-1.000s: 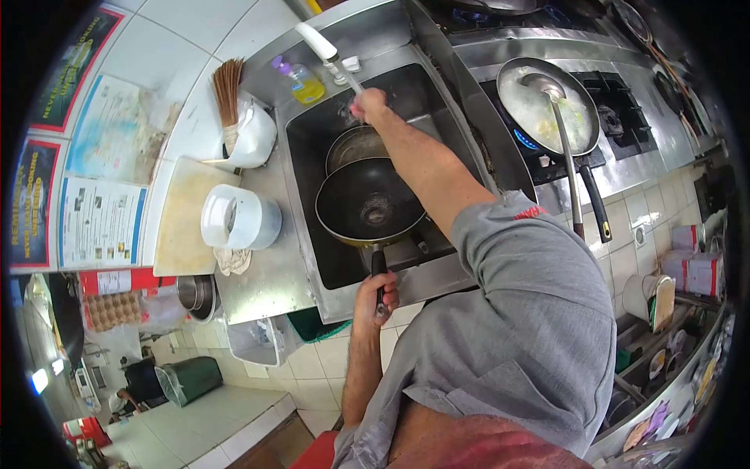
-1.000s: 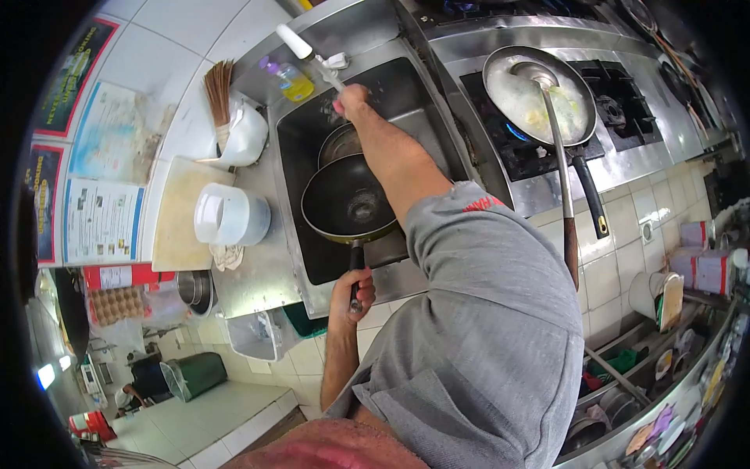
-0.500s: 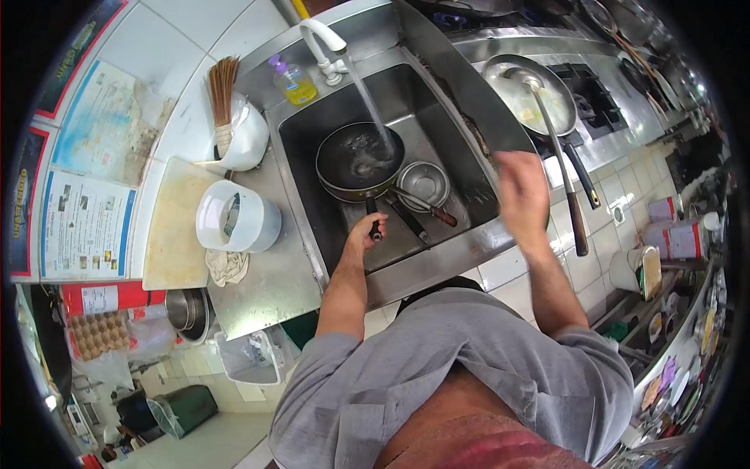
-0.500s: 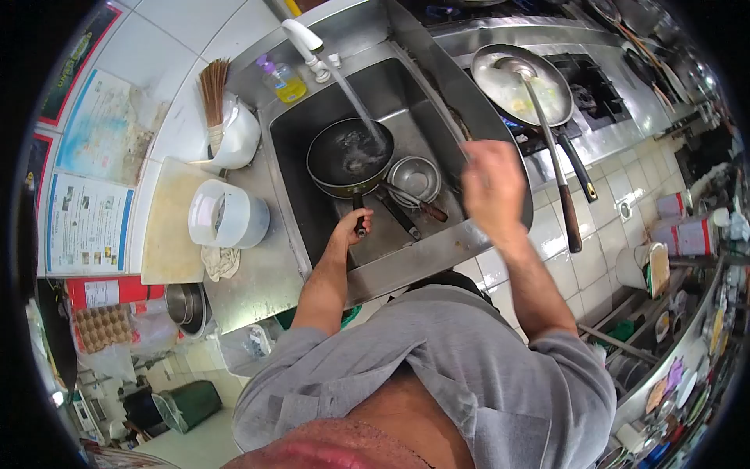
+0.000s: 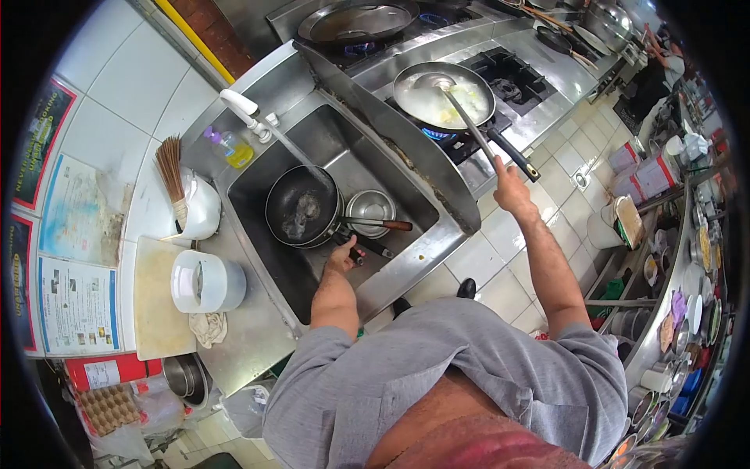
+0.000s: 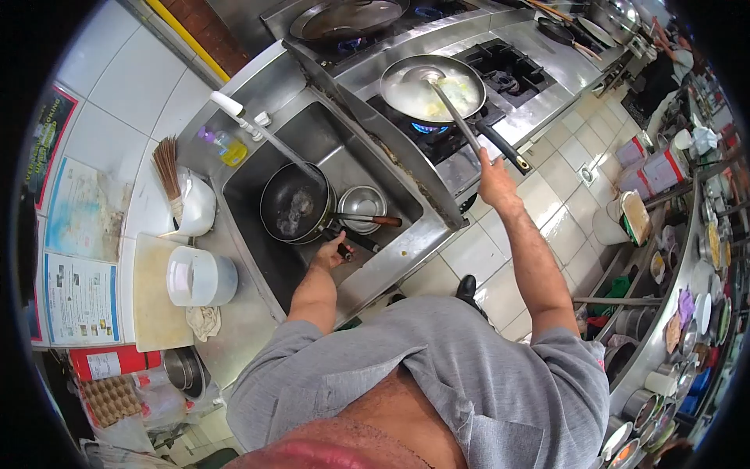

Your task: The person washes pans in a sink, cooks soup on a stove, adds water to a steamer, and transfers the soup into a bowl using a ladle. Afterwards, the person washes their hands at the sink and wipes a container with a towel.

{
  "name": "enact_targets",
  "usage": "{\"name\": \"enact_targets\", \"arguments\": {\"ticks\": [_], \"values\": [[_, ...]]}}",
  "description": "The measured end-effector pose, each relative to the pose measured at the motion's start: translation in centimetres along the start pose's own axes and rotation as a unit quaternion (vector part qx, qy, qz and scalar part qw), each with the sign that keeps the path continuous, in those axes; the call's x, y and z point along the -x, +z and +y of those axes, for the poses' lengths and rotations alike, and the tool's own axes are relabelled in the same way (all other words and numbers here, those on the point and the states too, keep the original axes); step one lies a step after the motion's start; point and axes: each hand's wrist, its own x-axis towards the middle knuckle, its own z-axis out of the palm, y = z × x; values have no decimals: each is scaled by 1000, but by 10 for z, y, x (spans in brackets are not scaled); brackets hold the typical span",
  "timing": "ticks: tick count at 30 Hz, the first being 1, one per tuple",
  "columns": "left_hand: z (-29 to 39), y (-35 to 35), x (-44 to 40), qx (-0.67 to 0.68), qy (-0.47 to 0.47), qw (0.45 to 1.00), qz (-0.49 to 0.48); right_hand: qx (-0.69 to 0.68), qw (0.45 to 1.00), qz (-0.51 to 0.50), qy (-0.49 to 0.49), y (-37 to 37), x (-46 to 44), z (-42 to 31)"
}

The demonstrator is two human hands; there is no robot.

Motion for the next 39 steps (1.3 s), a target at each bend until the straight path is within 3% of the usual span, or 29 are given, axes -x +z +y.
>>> {"name": "enact_targets", "arguments": {"ticks": [3,4,6,8,9,11,14,16,18,20,22,27,32,34,37,39], "values": [[5,1,20,-161,4,984,78,-33,999,2,-16,-9,-14,-1],[9,11,35,-155,7,985,80,-40,999,19,-30,-8,-15,3],[14,28,66,-252,145,920,262,-60,995,12,-73,-10,-17,19],[16,9,54,-260,338,884,191,-82,992,-10,-100,-30,-13,35],[10,18,62,-256,339,884,196,-82,991,-11,-106,-37,-13,46],[-5,44,100,-171,519,773,323,-225,962,-14,-156,-50,-15,73],[-43,106,177,-63,569,739,356,-299,944,-62,-123,-81,-6,96],[-71,122,189,-51,573,728,373,-278,948,-59,-144,-88,-10,105],[-87,136,196,-47,576,719,387,-395,904,-123,-104,-95,-9,102],[-91,150,200,-59,593,724,346,-442,882,-115,-117,-92,-12,92],[-80,168,208,-76,606,718,334,-524,828,-171,-100,-93,-12,80],[-45,234,240,-214,759,557,259,-524,823,-197,-94,-71,-7,69],[-19,280,256,-227,810,518,154,-490,843,-212,-70,-75,23,73],[-2,299,262,-282,842,454,77,-500,837,-218,-51,-80,30,77],[18,326,259,-314,854,415,13,-465,865,-172,-76,-86,42,84],[33,342,252,-307,847,434,-10,-416,895,-129,-92,-86,50,93]]}}
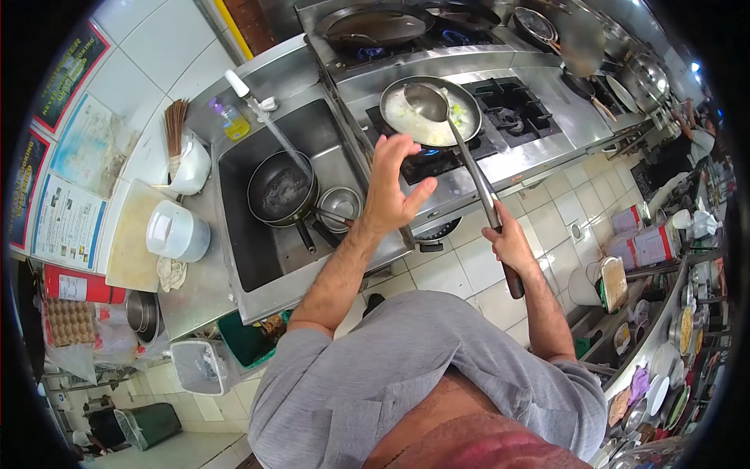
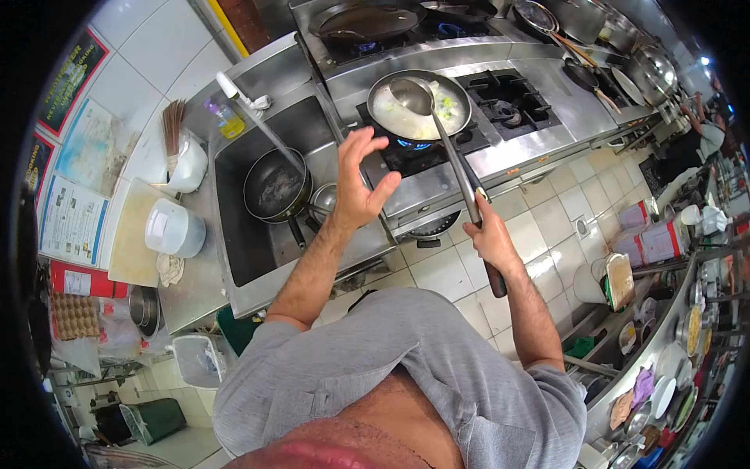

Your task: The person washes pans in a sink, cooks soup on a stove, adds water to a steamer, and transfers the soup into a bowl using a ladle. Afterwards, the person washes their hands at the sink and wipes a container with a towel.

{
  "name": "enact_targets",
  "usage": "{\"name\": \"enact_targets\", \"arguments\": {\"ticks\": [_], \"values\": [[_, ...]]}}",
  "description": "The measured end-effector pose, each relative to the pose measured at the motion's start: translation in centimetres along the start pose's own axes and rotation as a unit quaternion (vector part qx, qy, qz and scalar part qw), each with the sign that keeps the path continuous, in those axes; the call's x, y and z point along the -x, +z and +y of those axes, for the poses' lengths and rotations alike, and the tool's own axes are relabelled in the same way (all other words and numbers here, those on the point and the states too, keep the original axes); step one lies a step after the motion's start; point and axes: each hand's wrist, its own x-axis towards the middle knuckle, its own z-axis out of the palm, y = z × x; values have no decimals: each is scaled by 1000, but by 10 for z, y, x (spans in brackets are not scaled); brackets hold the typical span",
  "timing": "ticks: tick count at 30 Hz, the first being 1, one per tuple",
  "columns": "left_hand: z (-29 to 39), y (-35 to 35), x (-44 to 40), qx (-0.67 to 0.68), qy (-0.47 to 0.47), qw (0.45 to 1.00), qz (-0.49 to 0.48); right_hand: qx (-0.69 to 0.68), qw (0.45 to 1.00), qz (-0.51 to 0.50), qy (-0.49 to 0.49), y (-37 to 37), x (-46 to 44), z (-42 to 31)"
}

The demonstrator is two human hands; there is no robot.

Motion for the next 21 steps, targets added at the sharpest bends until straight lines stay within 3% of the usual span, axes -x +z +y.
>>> {"name": "enact_targets", "arguments": {"ticks": [1,3,5,7,10,11,13,14,17,19,21], "values": [[-5,5,-8,25,-16,1000,-8,61,998,26,-21,-1,7,1],[-18,15,-28,18,-8,999,-26,-2,1000,18,-11,-9,22,-9],[-25,21,-45,-1,2,998,-70,-194,980,4,34,-17,37,-17],[-27,27,-63,-33,4,993,-112,-237,971,-5,35,-26,53,-24],[-36,47,-72,-132,-3,961,-242,-360,931,-32,42,-34,75,-29],[-40,52,-73,-134,-4,961,-242,-360,931,-34,41,-36,80,-30],[-48,61,-72,-216,-19,915,-339,-405,912,-42,48,-38,89,-31],[-60,68,-64,-238,24,923,-302,-427,902,-48,43,-39,93,-29],[-61,69,-62,-301,54,894,-327,-434,898,-67,20,-40,99,-24],[-54,64,-64,-302,30,888,-345,-433,898,-71,27,-40,98,-23],[-45,54,-66,-219,-49,912,-344,-429,899,-80,33,-39,92,-21]]}}
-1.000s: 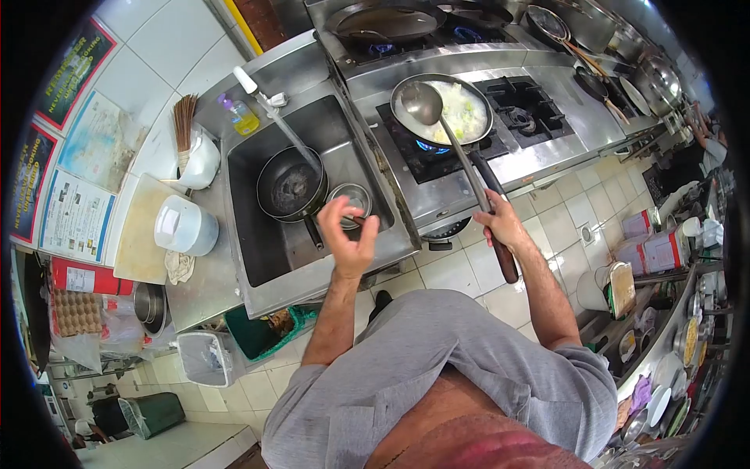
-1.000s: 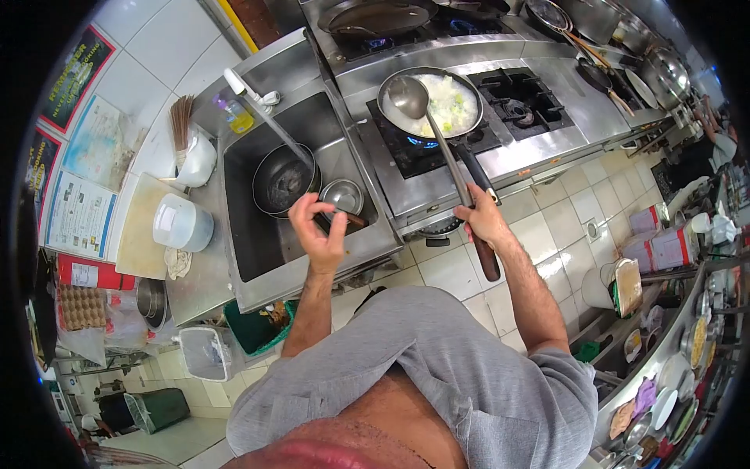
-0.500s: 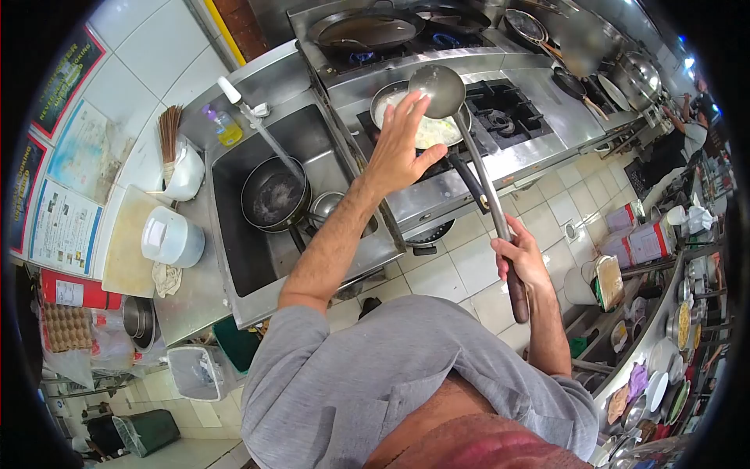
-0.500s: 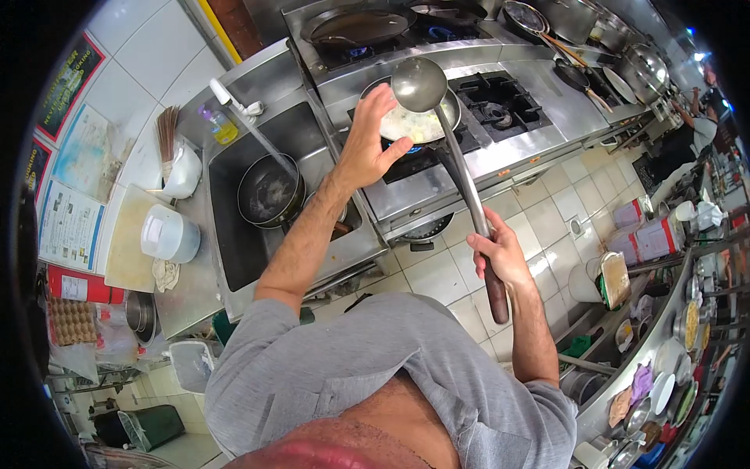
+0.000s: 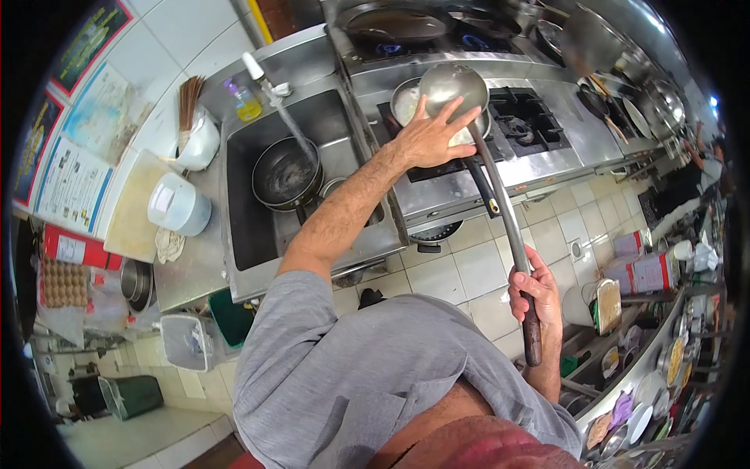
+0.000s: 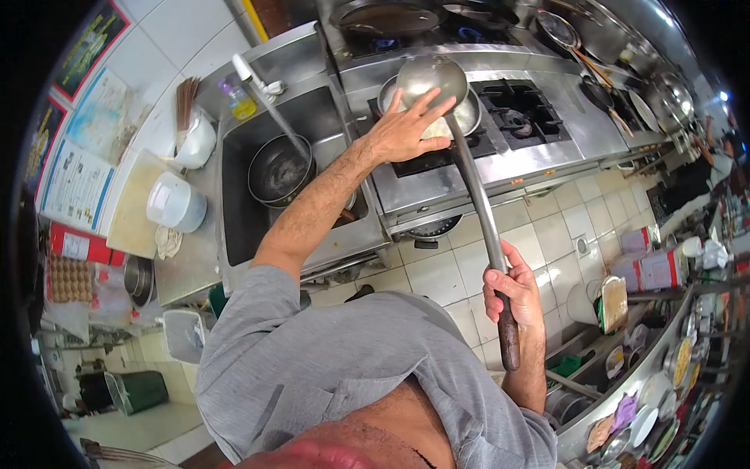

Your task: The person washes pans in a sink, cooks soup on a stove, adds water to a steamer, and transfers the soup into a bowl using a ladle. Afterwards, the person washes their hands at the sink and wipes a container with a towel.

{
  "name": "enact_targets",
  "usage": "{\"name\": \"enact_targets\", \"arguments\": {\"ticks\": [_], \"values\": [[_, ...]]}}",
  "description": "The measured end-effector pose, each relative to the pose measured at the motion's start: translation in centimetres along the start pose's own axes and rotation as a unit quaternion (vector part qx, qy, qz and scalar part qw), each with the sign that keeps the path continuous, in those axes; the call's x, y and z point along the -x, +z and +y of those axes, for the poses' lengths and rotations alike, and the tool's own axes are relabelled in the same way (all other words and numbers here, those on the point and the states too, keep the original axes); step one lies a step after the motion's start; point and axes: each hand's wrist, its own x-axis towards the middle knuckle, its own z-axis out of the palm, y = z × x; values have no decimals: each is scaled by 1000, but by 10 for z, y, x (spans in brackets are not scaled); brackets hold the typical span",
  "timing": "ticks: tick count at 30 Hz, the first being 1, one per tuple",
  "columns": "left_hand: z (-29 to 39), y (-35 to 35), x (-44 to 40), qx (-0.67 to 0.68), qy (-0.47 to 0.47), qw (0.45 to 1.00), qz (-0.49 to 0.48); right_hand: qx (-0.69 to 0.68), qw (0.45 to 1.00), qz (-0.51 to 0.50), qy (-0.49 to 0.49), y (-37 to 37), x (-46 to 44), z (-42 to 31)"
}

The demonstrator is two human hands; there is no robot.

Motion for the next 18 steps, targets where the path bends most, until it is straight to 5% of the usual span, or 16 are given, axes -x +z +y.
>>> {"name": "enact_targets", "arguments": {"ticks": [2,4,8,15,18], "values": [[7,-10,10,248,-32,962,107,37,999,15,-19,-4,-13,6],[31,-44,33,654,-17,738,167,80,996,35,-11,-6,-33,10],[83,-116,102,891,152,399,153,246,966,69,-35,-12,-88,18],[134,-162,159,831,332,418,155,440,887,121,-68,-32,-169,33],[136,-165,157,798,393,428,159,427,893,122,-74,-18,-179,38]]}}
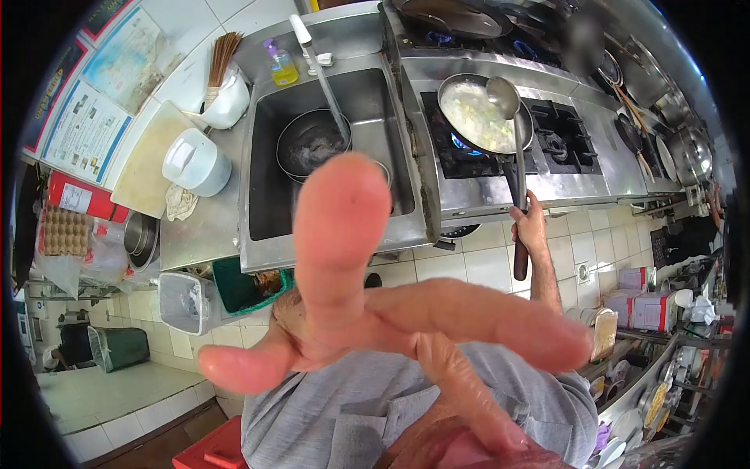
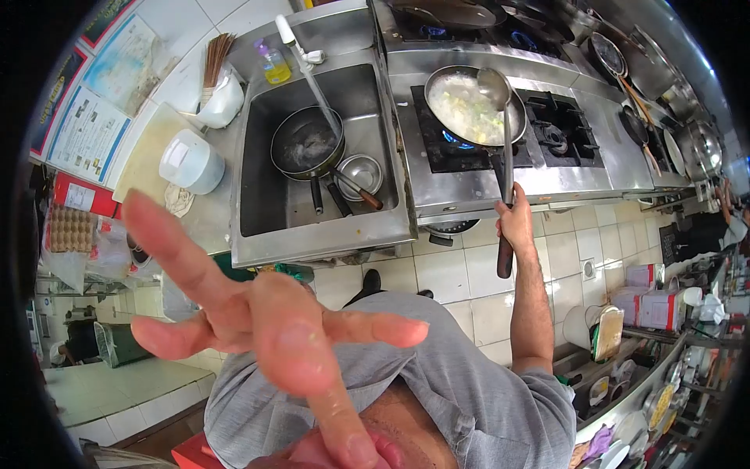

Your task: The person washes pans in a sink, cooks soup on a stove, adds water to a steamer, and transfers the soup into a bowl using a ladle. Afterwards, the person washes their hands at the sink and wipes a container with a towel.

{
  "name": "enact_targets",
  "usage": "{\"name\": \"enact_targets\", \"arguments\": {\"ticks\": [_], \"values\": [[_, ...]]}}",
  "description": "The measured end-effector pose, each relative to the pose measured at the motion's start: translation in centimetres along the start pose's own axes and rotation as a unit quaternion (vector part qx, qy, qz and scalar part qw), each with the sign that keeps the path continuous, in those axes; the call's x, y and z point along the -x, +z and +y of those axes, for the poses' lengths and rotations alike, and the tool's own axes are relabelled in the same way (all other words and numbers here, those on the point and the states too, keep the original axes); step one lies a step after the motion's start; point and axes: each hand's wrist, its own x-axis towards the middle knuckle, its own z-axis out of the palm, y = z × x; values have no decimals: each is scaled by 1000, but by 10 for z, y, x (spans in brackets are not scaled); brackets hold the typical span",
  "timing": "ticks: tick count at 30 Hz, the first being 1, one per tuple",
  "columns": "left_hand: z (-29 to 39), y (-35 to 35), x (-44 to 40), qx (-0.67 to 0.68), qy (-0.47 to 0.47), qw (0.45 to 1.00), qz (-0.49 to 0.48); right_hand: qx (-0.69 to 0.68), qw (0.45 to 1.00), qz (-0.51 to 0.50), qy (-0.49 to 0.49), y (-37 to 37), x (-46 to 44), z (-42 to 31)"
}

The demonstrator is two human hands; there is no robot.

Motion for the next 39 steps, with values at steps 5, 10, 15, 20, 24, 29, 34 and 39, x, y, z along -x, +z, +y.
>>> {"name": "enact_targets", "arguments": {"ticks": [5,10,15,20,24,29,34,39], "values": [[13,-14,14,-238,-9,964,120,-40,998,-39,6,-6,3,-3],[14,-61,98,-479,-214,820,227,209,968,65,-126,-30,-26,24],[-10,-80,208,-385,-430,715,395,290,946,49,-137,-29,-53,21],[-4,-86,287,-338,-592,629,375,369,911,4,-183,-31,-56,32],[35,-87,367,-261,-659,564,424,296,947,-51,-111,-60,-23,-7],[81,-62,445,-294,-653,403,570,258,956,65,-120,-63,-28,36],[106,-40,524,-322,-617,272,664,-100,994,-7,54,-30,-10,16],[94,-40,532,-290,-613,238,695,-359,923,-74,120,-20,-6,7]]}}
